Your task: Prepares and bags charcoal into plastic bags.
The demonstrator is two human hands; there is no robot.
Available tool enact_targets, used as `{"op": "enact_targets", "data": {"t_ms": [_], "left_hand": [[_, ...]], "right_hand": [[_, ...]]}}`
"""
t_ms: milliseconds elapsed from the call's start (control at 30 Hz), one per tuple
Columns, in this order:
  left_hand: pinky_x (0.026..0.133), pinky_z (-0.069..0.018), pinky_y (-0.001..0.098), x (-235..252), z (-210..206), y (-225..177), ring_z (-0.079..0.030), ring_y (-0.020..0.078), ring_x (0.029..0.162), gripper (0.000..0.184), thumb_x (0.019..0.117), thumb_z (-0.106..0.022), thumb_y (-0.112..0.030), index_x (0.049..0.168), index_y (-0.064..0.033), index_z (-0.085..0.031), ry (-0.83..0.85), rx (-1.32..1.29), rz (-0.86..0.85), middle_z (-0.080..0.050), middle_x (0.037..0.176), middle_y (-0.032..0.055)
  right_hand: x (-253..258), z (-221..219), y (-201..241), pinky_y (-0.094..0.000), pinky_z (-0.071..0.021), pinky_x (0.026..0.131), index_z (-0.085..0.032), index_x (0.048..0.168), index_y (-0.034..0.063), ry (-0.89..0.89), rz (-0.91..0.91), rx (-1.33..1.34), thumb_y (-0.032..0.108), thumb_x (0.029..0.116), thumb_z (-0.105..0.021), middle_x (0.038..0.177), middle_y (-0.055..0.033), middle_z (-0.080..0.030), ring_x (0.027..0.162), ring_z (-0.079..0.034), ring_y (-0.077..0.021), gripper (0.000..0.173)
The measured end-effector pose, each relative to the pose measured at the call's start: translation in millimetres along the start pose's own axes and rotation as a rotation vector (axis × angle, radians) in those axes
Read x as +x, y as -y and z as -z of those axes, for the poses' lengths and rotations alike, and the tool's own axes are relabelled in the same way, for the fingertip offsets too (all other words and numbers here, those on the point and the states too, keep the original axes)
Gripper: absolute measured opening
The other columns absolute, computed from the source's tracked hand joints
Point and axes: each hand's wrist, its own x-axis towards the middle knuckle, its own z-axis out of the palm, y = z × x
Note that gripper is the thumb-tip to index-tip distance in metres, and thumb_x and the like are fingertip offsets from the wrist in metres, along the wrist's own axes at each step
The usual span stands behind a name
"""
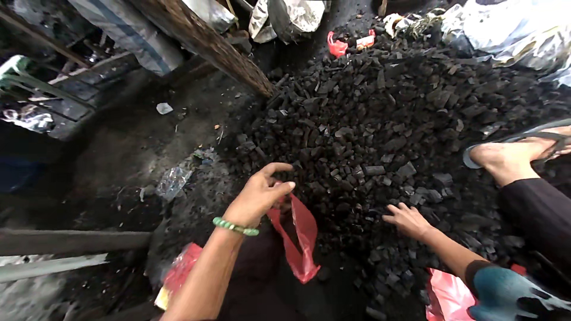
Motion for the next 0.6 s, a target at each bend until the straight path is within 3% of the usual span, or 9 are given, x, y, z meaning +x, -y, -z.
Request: {"op": "enact_targets", "data": {"t_ms": [67, 167, 200, 267, 367, 433, 500, 533, 600], "left_hand": [[0.054, -0.0526, 0.0249, -12.0, -3.6, 3.8, -0.056, 0.0097, 0.056, 0.045, 0.0986, -0.058, 0.001, 0.142, -0.0088, -0.051, -0.019, -0.218, 0.004, -0.064, 0.084, 0.0074], [0.062, -0.058, 0.0271, -18.8, -18.3, 10.4, -0.067, 0.0144, 0.071, 0.055, 0.0967, -0.055, 0.001, 0.148, -0.0152, -0.043, 0.056, -0.407, -0.019, -0.069, 0.102, 0.0109], [0.063, -0.0583, 0.0278, -17.8, -26.0, 10.6, -0.068, 0.0153, 0.072, 0.059, 0.0954, -0.055, 0.0, 0.15, -0.0169, -0.041, 0.091, -0.429, -0.028, -0.069, 0.105, 0.0113], [0.063, -0.0583, 0.0279, -16.0, -42.0, 7.0, -0.068, 0.0152, 0.072, 0.064, 0.0928, -0.056, 0.0, 0.152, -0.0186, -0.04, 0.152, -0.439, -0.067, -0.069, 0.105, 0.0113], [0.066, -0.0588, 0.028, -10.1, -57.7, -1.8, -0.068, 0.0149, 0.078, 0.072, 0.0867, -0.059, -0.001, 0.154, -0.0163, -0.037, 0.211, -0.478, -0.116, -0.067, 0.107, 0.0104], [0.066, -0.0585, 0.0271, -7.4, -62.3, -8.2, -0.068, 0.0141, 0.077, 0.075, 0.0854, -0.059, 0.0, 0.154, -0.0172, -0.035, 0.223, -0.516, -0.131, -0.067, 0.104, 0.01], [0.064, -0.0568, 0.0246, -5.5, -64.0, -12.7, -0.066, 0.012, 0.073, 0.075, 0.0873, -0.057, 0.003, 0.155, -0.0182, -0.032, 0.235, -0.544, -0.139, -0.067, 0.099, 0.0084], [0.066, -0.0567, 0.0242, -4.3, -64.6, -13.6, -0.066, 0.0113, 0.073, 0.074, 0.0888, -0.055, 0.003, 0.155, -0.018, -0.032, 0.234, -0.56, -0.141, -0.066, 0.097, 0.0078], [0.063, -0.0555, 0.0239, -2.5, -66.8, -15.3, -0.065, 0.0116, 0.069, 0.067, 0.0937, -0.054, 0.002, 0.154, -0.0176, -0.035, 0.174, -0.596, -0.108, -0.066, 0.094, 0.0092]], "right_hand": [[2.1, 3.8, 2.0, -0.0628, -0.0508, 0.094, -0.067, 0.135, 0.0217, -0.073, -0.105, 0.239, 0.009, 0.0902, -0.071, 0.141, -0.0196, -0.055, 0.127, -0.054, -0.0453, 0.047], [-6.2, 23.9, 16.3, -0.0572, -0.0494, 0.1, -0.066, 0.129, 0.0071, -0.351, -0.179, 0.863, 0.005, 0.087, -0.078, 0.136, -0.0211, -0.057, 0.122, -0.058, -0.0382, 0.044], [-10.7, 35.3, 25.5, -0.0524, -0.0518, 0.097, -0.064, 0.129, 0.0055, -0.447, -0.17, 1.098, 0.002, 0.0871, -0.076, 0.132, -0.018, -0.059, 0.119, -0.059, -0.0324, 0.043], [-22.9, 66.6, 54.8, -0.0395, -0.0575, 0.073, -0.058, 0.128, 0.0092, -0.606, -0.09, 1.565, -0.001, 0.0885, -0.066, 0.119, -0.0091, -0.064, 0.096, -0.065, -0.0211, 0.042], [-36.3, 109.2, 103.5, -0.0339, -0.0613, 0.058, -0.059, 0.119, 0.0287, -0.659, 0.223, 2.027, 0.013, 0.0805, -0.071, 0.111, -0.0005, -0.072, 0.083, -0.072, -0.0162, 0.043], [-29.1, 120.3, 127.5, -0.0301, -0.0615, 0.06, -0.063, 0.118, 0.0273, -0.676, 0.44, 1.958, 0.014, 0.08, -0.077, 0.112, -0.0017, -0.072, 0.082, -0.072, -0.0137, 0.042], [-11.5, 119.3, 136.9, -0.0291, -0.0602, 0.077, -0.063, 0.122, 0.013, -0.694, 0.447, 1.485, 0.003, 0.0809, -0.072, 0.118, -0.0042, -0.067, 0.094, -0.068, -0.0123, 0.043], [-2.6, 119.1, 135.4, -0.0348, -0.0573, 0.089, -0.065, 0.124, 0.0074, -0.629, 0.399, 1.131, 0.001, 0.0807, -0.076, 0.126, -0.0092, -0.063, 0.105, -0.065, -0.0176, 0.045], [14.1, 125.6, 132.8, -0.0582, -0.0515, 0.098, -0.065, 0.136, 0.0175, -0.33, 0.275, 0.465, 0.012, 0.0846, -0.081, 0.148, -0.0164, -0.053, 0.121, -0.061, -0.0379, 0.054]]}}
